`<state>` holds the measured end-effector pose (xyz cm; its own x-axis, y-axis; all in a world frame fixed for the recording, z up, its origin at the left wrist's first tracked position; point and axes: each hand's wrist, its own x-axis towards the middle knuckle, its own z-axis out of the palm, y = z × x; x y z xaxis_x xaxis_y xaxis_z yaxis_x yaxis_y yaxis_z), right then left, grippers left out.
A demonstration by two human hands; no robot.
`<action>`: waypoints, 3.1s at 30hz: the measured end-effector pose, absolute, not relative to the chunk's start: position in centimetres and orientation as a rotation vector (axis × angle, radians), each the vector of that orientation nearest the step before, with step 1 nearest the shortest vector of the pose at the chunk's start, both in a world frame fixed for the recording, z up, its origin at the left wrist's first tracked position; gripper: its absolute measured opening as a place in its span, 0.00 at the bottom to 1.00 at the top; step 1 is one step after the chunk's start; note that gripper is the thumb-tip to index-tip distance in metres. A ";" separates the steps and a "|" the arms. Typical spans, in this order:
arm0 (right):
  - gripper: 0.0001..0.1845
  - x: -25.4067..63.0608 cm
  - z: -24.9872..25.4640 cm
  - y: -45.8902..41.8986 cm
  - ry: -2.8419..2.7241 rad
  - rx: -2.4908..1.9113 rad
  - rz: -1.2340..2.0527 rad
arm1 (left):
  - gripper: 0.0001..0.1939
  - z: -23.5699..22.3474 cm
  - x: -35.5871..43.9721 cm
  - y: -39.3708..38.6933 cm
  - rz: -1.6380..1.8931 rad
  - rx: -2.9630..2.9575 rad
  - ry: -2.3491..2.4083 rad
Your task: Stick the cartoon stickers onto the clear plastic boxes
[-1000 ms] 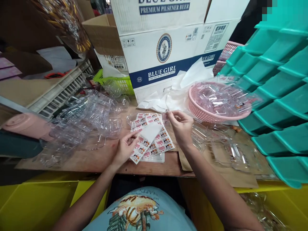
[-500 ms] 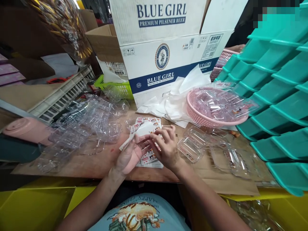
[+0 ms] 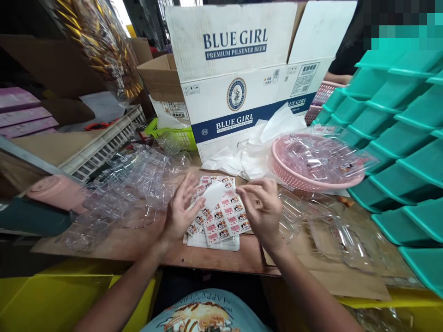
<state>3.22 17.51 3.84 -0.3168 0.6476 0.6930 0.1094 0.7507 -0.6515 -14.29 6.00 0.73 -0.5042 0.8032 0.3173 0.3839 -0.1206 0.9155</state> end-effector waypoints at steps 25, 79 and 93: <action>0.30 5.5 2.3 12.2 -0.801 -0.143 2.613 | 0.05 0.7 -10.6 6.8 1.867 0.410 0.880; 0.31 3.9 0.4 11.8 -0.907 -0.440 2.557 | 0.10 -0.4 -11.0 5.5 1.752 0.452 1.047; 0.30 3.0 -0.1 10.6 -1.691 -0.765 1.702 | 0.13 -0.4 -10.1 6.3 1.907 0.279 1.120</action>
